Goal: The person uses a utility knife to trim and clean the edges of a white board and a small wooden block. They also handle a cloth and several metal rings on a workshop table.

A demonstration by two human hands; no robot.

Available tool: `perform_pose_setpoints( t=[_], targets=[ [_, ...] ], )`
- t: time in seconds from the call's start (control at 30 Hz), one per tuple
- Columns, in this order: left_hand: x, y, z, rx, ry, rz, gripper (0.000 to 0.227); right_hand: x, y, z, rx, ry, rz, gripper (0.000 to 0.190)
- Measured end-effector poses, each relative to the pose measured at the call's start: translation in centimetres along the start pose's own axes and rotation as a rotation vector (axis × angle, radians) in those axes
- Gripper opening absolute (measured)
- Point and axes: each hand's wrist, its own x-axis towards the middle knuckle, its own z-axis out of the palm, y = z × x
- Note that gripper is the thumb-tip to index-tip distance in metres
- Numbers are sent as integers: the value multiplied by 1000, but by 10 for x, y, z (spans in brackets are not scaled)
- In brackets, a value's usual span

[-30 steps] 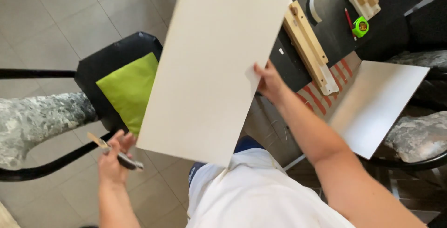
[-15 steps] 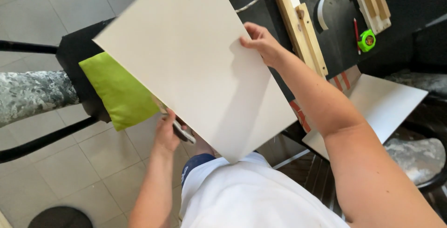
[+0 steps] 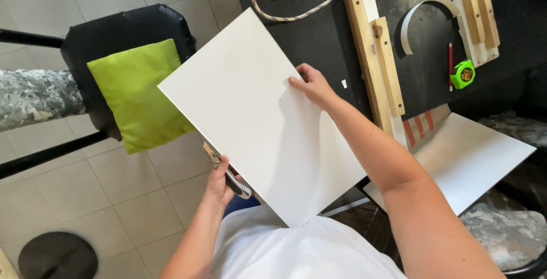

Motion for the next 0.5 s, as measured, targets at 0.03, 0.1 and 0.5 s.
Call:
perform_pose_setpoints(
  t=[0.03,0.1,0.5],
  targets=[
    [-10,6,9,-4,15,13,44,9,7,3,-68,15,-16,42],
    [-1,4,9,-1,18,16,45,10,-4,3,-132,34,-14,44],
    [82,16,29,108,39,75,48,11,-42,-19,-444,272,1,40]
  ],
)
